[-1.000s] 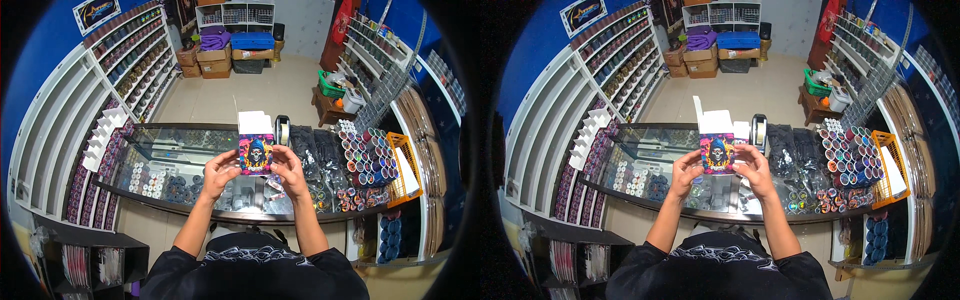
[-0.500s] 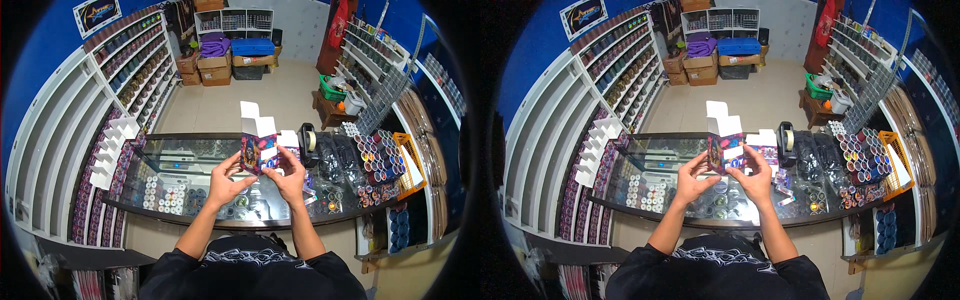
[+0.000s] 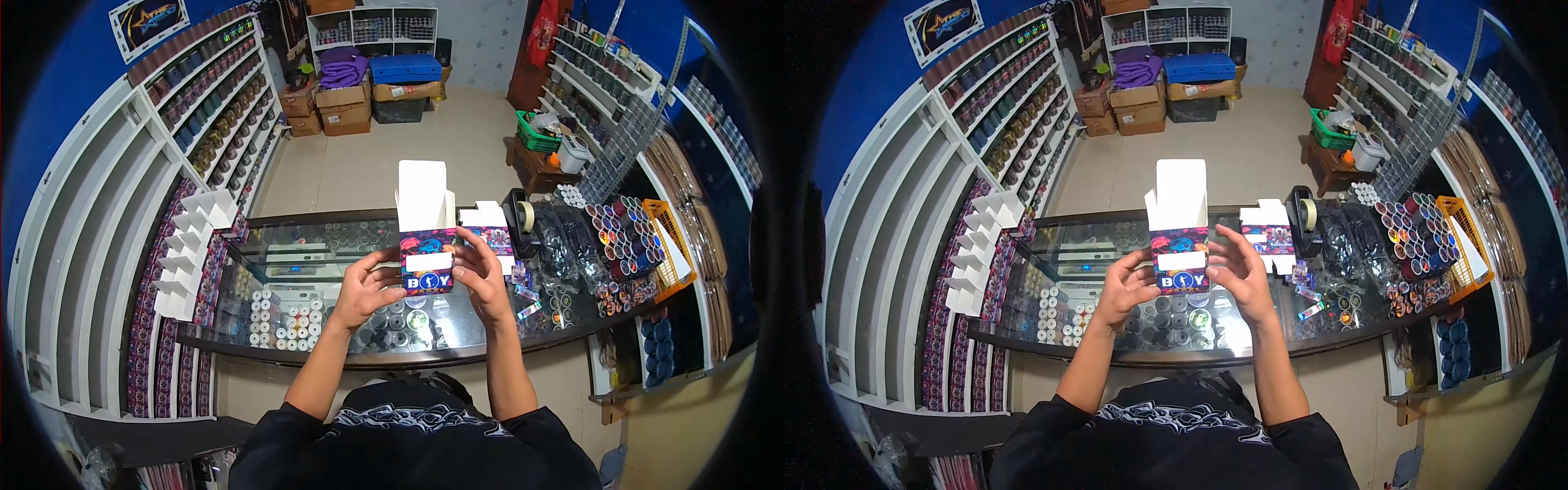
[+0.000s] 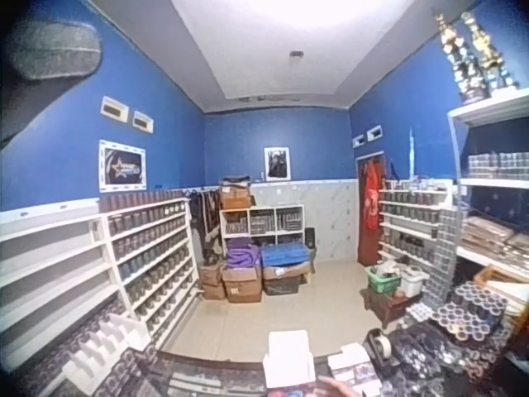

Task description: Assembling and inspecting small cardboard toy boxes at a shop counter.

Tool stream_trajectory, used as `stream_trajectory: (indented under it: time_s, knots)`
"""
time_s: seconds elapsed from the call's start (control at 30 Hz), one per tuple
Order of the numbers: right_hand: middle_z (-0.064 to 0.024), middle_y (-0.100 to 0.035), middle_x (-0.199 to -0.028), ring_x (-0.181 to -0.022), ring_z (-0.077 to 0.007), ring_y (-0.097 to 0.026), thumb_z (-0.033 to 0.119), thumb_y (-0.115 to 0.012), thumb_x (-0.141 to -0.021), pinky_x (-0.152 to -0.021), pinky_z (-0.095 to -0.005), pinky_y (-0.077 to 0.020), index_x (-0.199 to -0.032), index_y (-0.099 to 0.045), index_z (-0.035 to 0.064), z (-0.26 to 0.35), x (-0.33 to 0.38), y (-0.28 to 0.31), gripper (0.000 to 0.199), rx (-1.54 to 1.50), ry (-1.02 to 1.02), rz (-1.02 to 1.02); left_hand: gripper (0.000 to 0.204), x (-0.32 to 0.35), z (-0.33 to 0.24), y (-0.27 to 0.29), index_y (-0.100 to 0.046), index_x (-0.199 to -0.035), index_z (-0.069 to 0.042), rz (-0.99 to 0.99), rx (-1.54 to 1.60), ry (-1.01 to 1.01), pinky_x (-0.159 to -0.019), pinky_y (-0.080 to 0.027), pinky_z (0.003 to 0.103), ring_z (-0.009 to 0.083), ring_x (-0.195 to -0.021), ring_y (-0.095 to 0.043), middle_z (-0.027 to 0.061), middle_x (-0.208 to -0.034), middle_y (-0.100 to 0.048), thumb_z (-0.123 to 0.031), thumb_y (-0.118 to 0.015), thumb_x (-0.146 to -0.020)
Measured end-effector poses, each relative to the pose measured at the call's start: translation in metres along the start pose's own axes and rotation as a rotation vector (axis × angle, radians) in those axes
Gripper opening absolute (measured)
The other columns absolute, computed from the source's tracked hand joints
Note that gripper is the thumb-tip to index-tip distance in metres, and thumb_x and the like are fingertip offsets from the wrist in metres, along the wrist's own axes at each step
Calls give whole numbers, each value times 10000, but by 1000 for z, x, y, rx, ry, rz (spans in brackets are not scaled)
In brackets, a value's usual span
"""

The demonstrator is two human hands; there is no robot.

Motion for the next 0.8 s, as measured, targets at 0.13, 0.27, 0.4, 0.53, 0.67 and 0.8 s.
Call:
stream_trajectory:
  time_s: [0.13,0.27,0.4,0.53,0.67,0.8]
  knots:
    - [-118,-632,-1072,-895,-131,-608,82,-723,-774,-802,-266,-521,-1372,-418,18,6,2,-6,674,3,24,1,715,4,-2,2,-404,-1355,60,-36,11,10,-905,-499,325,208,-1011,-614,139,-1141,-612,-62,-756,-745]
    - [-103,-641,-894,-743,-108,-617,103,-719,-799,-609,-237,-534,-1334,-436,5,8,2,2,614,4,-49,-22,829,10,-6,3,-343,-1426,-16,-65,-176,11,-899,-487,333,207,-1034,-613,171,-1193,-593,-125,-784,-732]
    - [-94,-612,-778,-534,-117,-587,170,-724,-820,-458,-256,-514,-1254,-473,2,5,1,15,529,-29,-260,-103,798,15,-31,-17,-487,-1372,-156,-80,-821,-373,-968,-458,387,291,-1202,-528,142,-1354,-504,-81,-790,-638]
    - [-66,-576,-735,-506,-126,-588,281,-696,-848,-413,-259,-492,-1202,-503,17,10,4,25,482,10,-354,-100,707,13,-33,-36,-626,-1238,-216,1,-1274,-685,-1014,-436,443,348,-1276,-451,118,-1405,-460,-36,-784,-573]
    - [-15,-548,-659,-475,-112,-572,326,-656,-890,-393,-225,-432,-1224,-536,55,21,9,29,447,146,-360,7,698,9,-30,-44,-609,-1244,-95,-33,-1064,-630,-1007,-442,437,337,-1207,-529,118,-1276,-583,-59,-768,-565]
    - [-27,-597,-841,-720,-51,-549,211,-704,-845,-562,-184,-394,-1315,-518,72,28,14,40,524,335,-98,79,721,4,-29,-50,-586,-1250,-29,-51,-915,-480,-970,-456,380,299,-1107,-591,150,-1164,-619,-106,-762,-555]
Point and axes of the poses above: each hand's wrist, its own x-axis away from the middle knuckle, its own y-axis out of the back of the hand, z = x × y, the point moved 4 cm from there along -x, towards the middle knuckle
